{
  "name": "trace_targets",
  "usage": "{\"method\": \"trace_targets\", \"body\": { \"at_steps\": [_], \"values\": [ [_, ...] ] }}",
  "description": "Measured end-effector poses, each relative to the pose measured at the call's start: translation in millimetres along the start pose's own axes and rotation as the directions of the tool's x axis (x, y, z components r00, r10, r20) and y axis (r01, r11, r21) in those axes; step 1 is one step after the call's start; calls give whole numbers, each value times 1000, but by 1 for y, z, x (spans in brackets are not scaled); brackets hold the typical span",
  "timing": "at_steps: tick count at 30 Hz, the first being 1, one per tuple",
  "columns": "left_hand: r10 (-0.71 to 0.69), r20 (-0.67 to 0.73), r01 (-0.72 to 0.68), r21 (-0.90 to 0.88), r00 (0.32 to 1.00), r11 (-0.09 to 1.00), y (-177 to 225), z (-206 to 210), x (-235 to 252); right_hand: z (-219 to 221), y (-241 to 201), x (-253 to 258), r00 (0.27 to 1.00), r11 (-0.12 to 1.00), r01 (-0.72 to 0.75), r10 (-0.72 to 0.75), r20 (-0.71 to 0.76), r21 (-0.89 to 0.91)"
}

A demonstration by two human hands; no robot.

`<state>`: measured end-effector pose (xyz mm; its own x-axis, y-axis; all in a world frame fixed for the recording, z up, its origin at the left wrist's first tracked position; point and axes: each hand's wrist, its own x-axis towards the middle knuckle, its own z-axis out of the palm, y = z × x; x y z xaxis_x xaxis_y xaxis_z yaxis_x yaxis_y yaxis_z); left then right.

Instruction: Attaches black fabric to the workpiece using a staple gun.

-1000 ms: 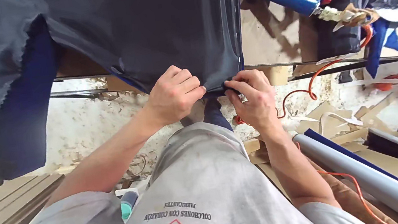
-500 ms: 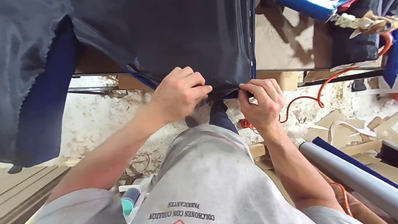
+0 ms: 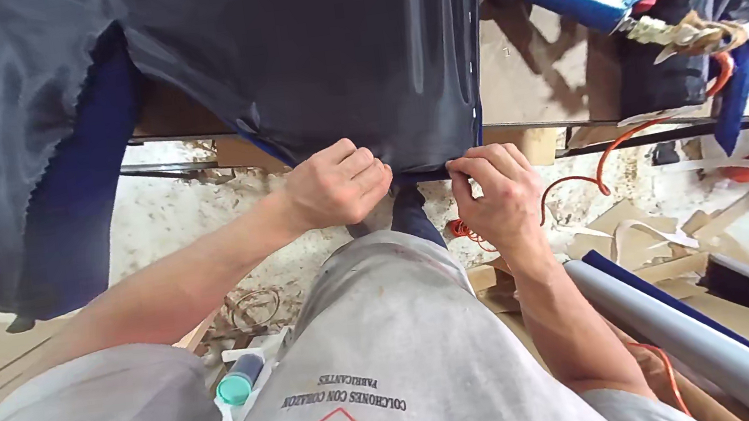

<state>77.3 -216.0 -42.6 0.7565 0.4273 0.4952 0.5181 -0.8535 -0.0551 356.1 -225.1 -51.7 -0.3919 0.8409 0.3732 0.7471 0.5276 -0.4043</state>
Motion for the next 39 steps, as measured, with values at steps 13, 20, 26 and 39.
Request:
{"method": "trace_targets", "body": {
  "at_steps": [13, 20, 26, 39],
  "values": [
    [80, 132, -63, -128, 988, 990, -13, -5, 7, 19, 12, -14, 993, 998, 63, -60, 105, -20],
    [-11, 242, 75, -258, 970, 963, -14, -6, 9, 46, 30, -28, 990, 988, 118, -109, -91, 102],
    [-88, 297, 193, -348, 951, 917, -15, -5, 10, 45, 29, -31, 989, 983, 87, -66, -130, 164],
    [14, 293, 116, -420, 956, 900, -28, -4, 12, -53, 97, 88, 901, 863, -427, 431, -48, -272]
  ]
}}
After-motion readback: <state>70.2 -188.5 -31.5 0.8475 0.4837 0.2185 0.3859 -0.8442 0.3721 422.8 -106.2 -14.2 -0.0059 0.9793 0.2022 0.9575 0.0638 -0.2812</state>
